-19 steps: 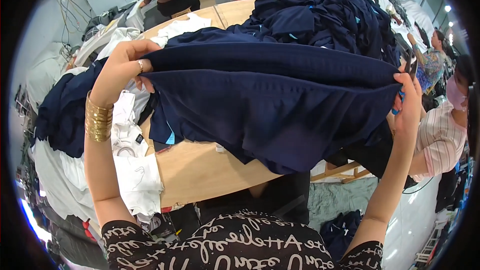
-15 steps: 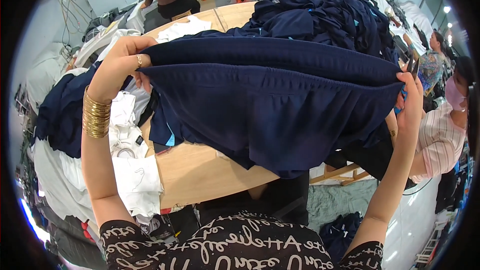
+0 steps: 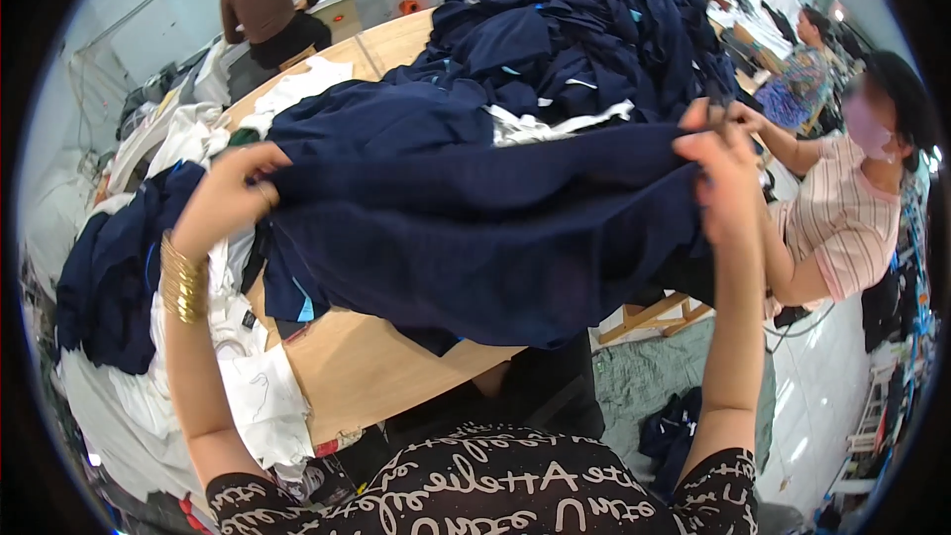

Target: Trimming excess threads and inspecting blue athletic shorts in a garment factory.

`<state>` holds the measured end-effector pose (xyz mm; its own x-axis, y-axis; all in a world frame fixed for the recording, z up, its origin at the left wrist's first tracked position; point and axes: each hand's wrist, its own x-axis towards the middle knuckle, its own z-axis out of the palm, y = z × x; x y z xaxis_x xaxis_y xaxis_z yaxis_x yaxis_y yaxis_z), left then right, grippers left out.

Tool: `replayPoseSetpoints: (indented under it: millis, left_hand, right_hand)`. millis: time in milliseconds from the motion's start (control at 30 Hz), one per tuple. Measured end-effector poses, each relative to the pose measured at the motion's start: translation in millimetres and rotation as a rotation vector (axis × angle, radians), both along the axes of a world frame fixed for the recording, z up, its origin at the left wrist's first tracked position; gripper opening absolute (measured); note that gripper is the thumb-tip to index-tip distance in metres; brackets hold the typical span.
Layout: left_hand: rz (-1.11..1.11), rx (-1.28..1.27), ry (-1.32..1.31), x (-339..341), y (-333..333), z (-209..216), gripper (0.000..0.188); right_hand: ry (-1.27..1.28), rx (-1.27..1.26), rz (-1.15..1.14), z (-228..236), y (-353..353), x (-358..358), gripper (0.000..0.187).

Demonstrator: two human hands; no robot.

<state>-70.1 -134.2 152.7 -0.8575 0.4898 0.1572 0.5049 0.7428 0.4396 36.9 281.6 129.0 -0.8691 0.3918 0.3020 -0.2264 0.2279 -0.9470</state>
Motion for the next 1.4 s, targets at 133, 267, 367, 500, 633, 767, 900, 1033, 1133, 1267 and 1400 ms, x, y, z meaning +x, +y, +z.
replayPoseSetpoints:
  millis: [133, 267, 367, 500, 633, 767, 900, 1033, 1133, 1267, 1400]
  left_hand:
    - [-0.461, 0.308, -0.091, 26, 82, -55, 0.063]
    - [-0.524, 0.4, -0.498, 39, 131, -130, 0.035]
    - [-0.416, 0.491, -0.828, 44, 133, -151, 0.022]
    - [-0.37, 0.446, -0.894, 53, 143, -140, 0.019]
    - [-0.348, 0.569, -0.974, 65, 167, -150, 0.023]
    - [-0.21, 0.71, -1.055, 77, 175, -151, 0.026]
    - [-0.219, 0.678, -0.994, 83, 173, -141, 0.026]
    - [-0.209, 0.669, -0.98, 90, 171, -144, 0.026]
    - [-0.223, 0.691, -0.953, 94, 173, -143, 0.026]
    - [-0.225, 0.797, -1.16, 98, 174, -134, 0.021]
    - [-0.285, 0.656, -1.114, 91, 168, -138, 0.019]
  right_hand:
    - [0.079, 0.108, 0.362, -54, -53, 5, 0.016]
    - [-0.042, -0.036, 0.655, -66, -70, 9, 0.012]
    - [-0.041, 0.04, 0.516, -70, -41, 17, 0.015]
    - [-0.118, 0.106, 0.307, -125, -4, 23, 0.015]
    - [-0.23, 0.352, 0.077, -148, -5, 41, 0.013]
    - [-0.137, 0.55, -0.067, -140, -27, 56, 0.016]
    - [-0.17, 0.47, -0.074, -124, -47, 71, 0.019]
    - [-0.087, 0.495, 0.089, -109, -71, 81, 0.022]
    - [-0.023, 0.605, 0.085, -112, -84, 79, 0.029]
    - [0.217, 0.716, 0.036, -133, -80, 71, 0.035]
    - [0.161, 0.618, 0.032, -129, -84, 67, 0.033]
